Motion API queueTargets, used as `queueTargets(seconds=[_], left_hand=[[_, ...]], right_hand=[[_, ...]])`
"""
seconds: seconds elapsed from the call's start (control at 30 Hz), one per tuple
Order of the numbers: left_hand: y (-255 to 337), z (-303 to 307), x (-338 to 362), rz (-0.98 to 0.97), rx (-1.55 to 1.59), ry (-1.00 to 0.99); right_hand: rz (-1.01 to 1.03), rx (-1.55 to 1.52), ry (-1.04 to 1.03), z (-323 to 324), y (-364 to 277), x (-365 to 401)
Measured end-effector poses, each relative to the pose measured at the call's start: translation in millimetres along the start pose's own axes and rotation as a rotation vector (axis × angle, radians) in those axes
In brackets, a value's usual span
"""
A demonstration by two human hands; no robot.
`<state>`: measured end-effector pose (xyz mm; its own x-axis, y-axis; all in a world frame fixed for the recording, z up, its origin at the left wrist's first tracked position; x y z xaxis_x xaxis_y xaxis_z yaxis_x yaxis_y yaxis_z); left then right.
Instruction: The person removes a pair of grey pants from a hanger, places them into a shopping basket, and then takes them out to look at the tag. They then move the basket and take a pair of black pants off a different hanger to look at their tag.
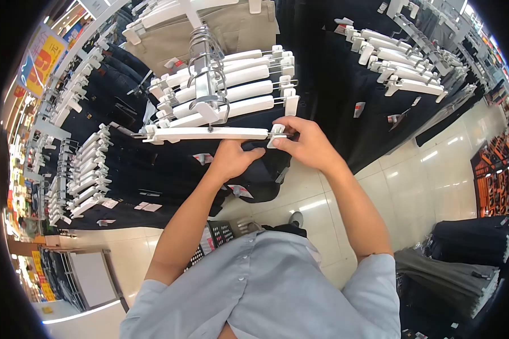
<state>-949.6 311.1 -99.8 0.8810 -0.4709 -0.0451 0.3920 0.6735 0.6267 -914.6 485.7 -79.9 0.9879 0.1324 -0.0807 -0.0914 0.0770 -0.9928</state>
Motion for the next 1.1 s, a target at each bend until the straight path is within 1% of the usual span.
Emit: queueTargets(seconds=[0.1, 0.13, 0.2, 0.23, 0.27, 0.3, 0.33, 0.37, 0.43, 0.47, 0.5, 0.53, 0.57, 0.6, 0.63, 0.67, 0.7, 0.77, 0.8, 0.87, 0.9, 0.93, 0.97, 1.0, 1.03, 1.07, 1.1], left_hand=[[4.2, -0.1, 2.3, -0.021, 0.068, -0.041], [2.2, -5.1, 2.9, -0.009, 0.075, -0.091], [-7.7, -16.7, 4.8, -0.02, 0.097, -0.136], [-6.1, -13.2, 10.0, 0.081, 0.003, -0.214], [-17.7, -19.9, 14.6, 0.089, -0.007, -0.154], [-10.7, -14.0, 21.2, 0.08, 0.092, -0.244], [-27.2, -28.4, 24.1, 0.047, 0.08, -0.198], [-21.4, -22.7, 32.7, 0.042, 0.145, -0.196], [-28.2, -28.4, 40.5, 0.03, 0.184, -0.241], [-30.4, -26.2, 45.9, 0.025, 0.206, -0.212], [-30.1, -19.3, 49.4, 0.015, 0.229, -0.183], [-27.1, -9.7, 53.8, 0.0, 0.214, -0.195], [-23.8, -0.9, 58.6, -0.024, 0.198, -0.233], [-24.8, 0.1, 62.9, -0.071, 0.226, -0.2], [-25.5, 1.4, 65.8, -0.115, 0.254, -0.168], [-16.2, 7.1, 69.6, -0.127, 0.289, -0.269], [-9.2, 13.5, 72.9, -0.14, 0.27, -0.302], [4.6, 19.7, 80.2, -0.164, 0.233, -0.37], [11.4, 23.4, 84.7, -0.215, 0.252, -0.372], [23.7, 31.6, 94.9, -0.233, 0.225, -0.398], [30.5, 36.6, 99.9, -0.241, 0.209, -0.408], [38.2, 46.6, 104.6, -0.265, 0.281, -0.349], [34.8, 47.7, 104.4, -0.25, 0.21, -0.298], [40.1, 61.5, 107.0, -0.228, 0.217, -0.214], [40.7, 77.4, 108.8, -0.219, 0.229, -0.088], [33.6, 92.8, 107.4, -0.107, 0.264, -0.015], [28.2, 110.9, 114.3, 0.142, 0.493, 0.014]], right_hand=[[-0.046, 0.074, -0.051, 1.4, -9.3, -3.2], [-0.004, 0.039, -0.033, 1.0, -12.7, -2.9], [-0.017, 0.062, -0.001, 5.2, -7.3, -1.8], [-0.01, 0.074, 0.008, 7.2, -5.6, -3.3], [0.025, 0.069, 0.013, 8.2, -6.6, -3.6], [-0.008, 0.063, -0.013, 9.5, -4.8, -2.9], [-0.011, -0.023, -0.011, 10.6, 1.8, -2.6], [-0.021, -0.11, -0.009, 8.8, 7.0, -1.1], [-0.027, -0.179, 0.078, 3.1, -4.9, 9.0], [0.051, -0.24, 0.173, 7.0, -1.6, 20.9], [0.128, -0.239, 0.375, 11.8, 1.2, 37.7], [0.197, -0.218, 0.503, 19.3, 19.0, 58.8], [0.227, -0.305, 0.487, 13.6, 29.8, 78.5], [0.128, -0.35, 0.459, -6.5, 32.6, 96.1], [0.079, -0.351, 0.428, -30.3, 36.3, 107.0], [0.102, -0.449, 0.287, -57.9, 29.5, 106.7], [0.081, -0.495, 0.15, -75.6, 25.6, 103.0], [0.015, -0.553, 0.135, -89.1, 10.6, 103.7], [-0.007, -0.536, 0.105, -89.9, 10.7, 106.7], [-0.04, -0.498, 0.034, -86.1, 12.7, 108.8], [-0.038, -0.507, 0.056, -82.1, 13.4, 109.4], [-0.042, -0.519, 0.077, -81.1, 15.1, 111.6], [-0.055, -0.532, 0.097, -81.7, 16.6, 115.8], [0.027, -0.573, 0.123, -83.6, -2.4, 113.0], [0.144, -0.436, 0.135, -75.3, -19.1, 110.9], [0.124, -0.47, 0.236, -64.9, -34.0, 112.8], [0.072, -0.661, 0.23, -50.6, -31.9, 110.9]])
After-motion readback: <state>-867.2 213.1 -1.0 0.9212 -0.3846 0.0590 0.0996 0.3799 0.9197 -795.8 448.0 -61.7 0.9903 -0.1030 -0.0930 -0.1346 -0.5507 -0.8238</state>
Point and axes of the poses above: each hand's wrist, its own x-axis away from the middle knuckle, its own z-axis out of the back of the hand, y = z × x, the point moved 6 cm from there along -x, towards the middle knuckle, and after that the axes turned 15 degrees about -x, right-handed, at the moved point
